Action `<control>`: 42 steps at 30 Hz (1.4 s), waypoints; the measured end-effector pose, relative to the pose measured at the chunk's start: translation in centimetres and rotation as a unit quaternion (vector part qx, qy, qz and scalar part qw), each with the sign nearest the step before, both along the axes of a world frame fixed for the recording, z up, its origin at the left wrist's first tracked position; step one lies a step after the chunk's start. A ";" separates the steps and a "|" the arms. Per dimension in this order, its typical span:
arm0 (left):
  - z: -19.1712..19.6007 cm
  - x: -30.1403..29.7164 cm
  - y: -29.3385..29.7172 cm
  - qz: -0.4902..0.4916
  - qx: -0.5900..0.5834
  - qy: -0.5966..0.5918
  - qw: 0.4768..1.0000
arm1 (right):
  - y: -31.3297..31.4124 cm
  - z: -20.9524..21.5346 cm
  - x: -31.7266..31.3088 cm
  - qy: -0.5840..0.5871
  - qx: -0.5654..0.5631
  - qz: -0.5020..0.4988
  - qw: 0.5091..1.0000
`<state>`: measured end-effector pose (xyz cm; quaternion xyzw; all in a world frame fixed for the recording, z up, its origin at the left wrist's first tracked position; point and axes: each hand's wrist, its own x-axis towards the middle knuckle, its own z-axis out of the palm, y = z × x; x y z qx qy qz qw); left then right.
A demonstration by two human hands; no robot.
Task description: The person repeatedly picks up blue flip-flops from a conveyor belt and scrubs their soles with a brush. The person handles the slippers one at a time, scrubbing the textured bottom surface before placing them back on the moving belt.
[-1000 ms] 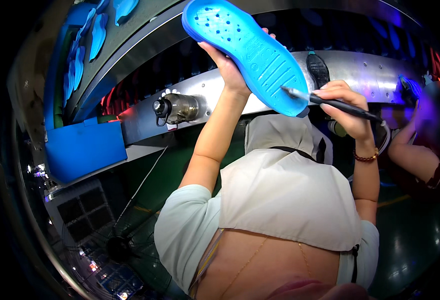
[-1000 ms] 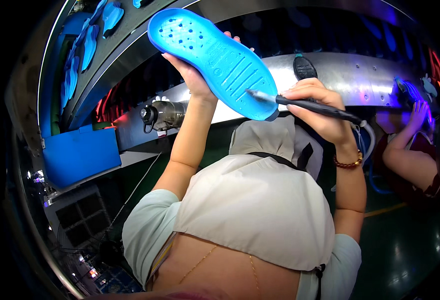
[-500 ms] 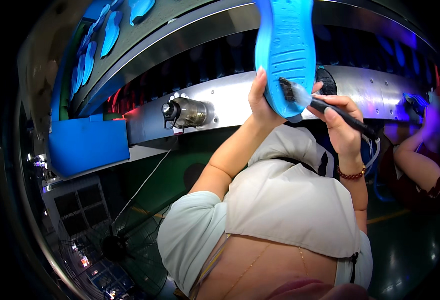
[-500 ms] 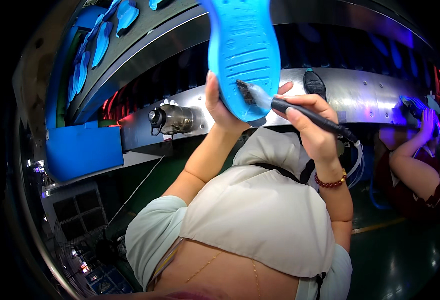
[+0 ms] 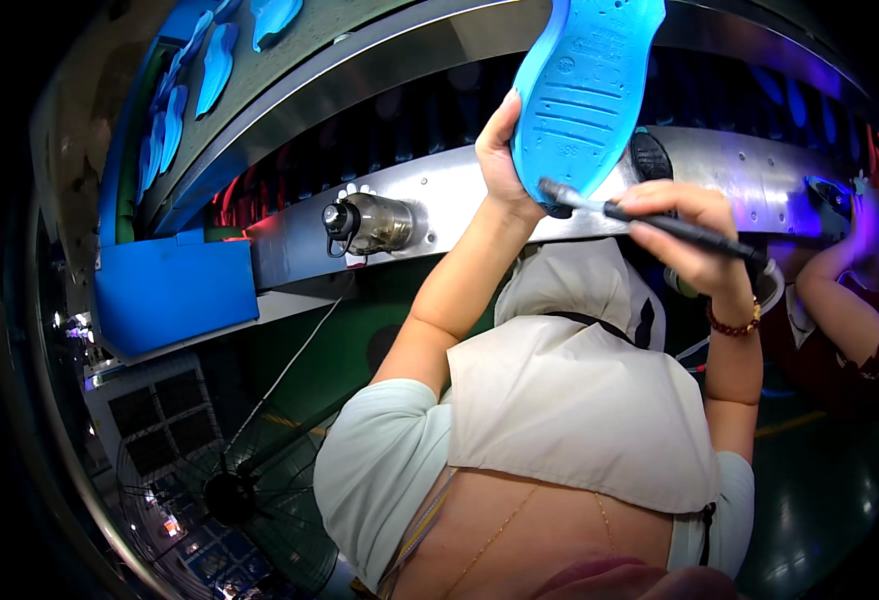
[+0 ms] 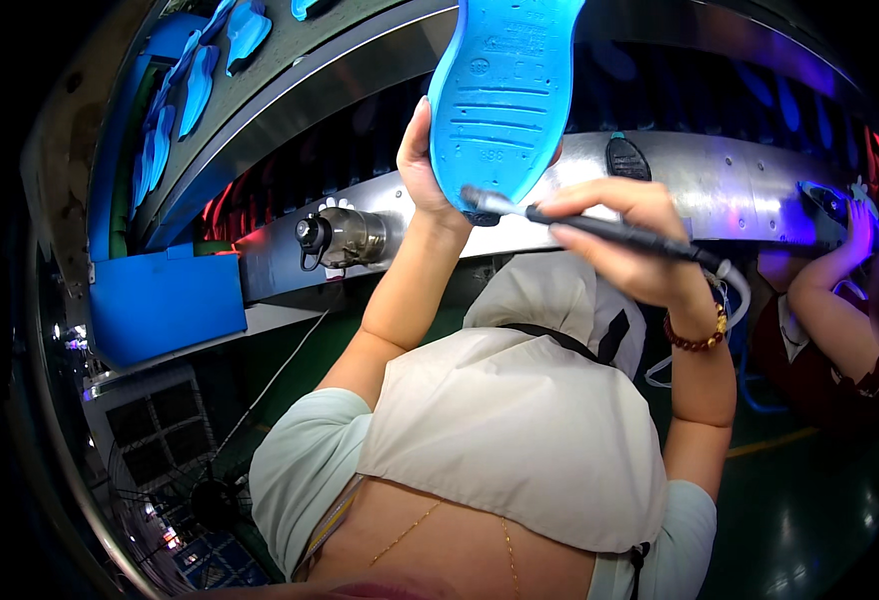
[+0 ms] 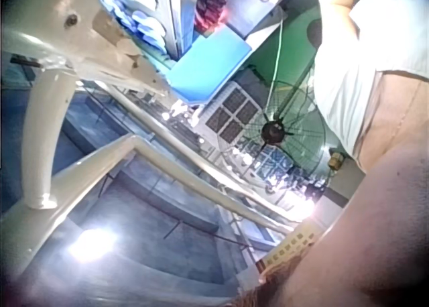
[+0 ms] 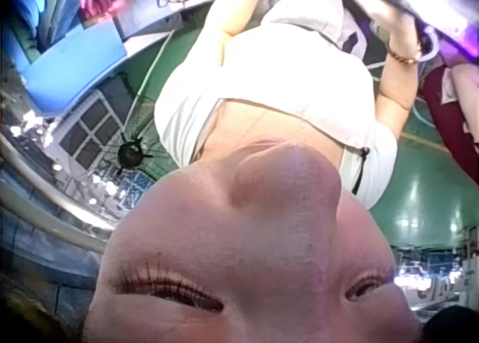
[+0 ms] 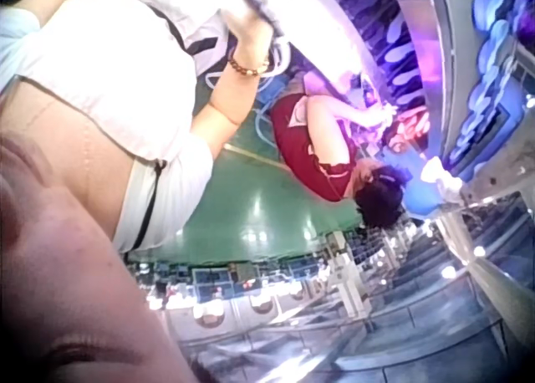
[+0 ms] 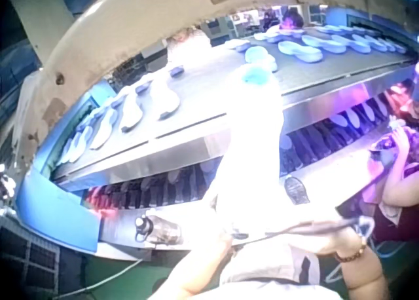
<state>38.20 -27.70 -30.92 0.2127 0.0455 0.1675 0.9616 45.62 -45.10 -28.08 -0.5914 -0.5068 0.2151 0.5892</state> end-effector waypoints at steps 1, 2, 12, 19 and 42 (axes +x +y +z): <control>0.4 -0.1 0.1 -0.019 0.001 -0.013 1.000 | 0.0 0.4 -0.2 -0.016 -0.001 0.037 0.999; 0.6 -0.3 0.4 -0.018 0.002 -0.012 1.000 | -0.1 0.8 -0.6 -0.029 -0.002 0.074 0.997; 2.7 -0.4 0.7 -0.289 0.125 0.257 0.914 | -1.8 2.3 1.7 -0.181 -0.123 0.200 0.955; 3.5 -0.6 0.8 -0.377 0.309 0.312 0.815 | -3.0 3.0 2.2 -0.316 -0.242 0.226 0.889; -1.7 0.2 -0.5 -0.325 0.003 0.239 0.915 | -4.0 -0.3 4.0 0.185 -0.165 0.026 0.968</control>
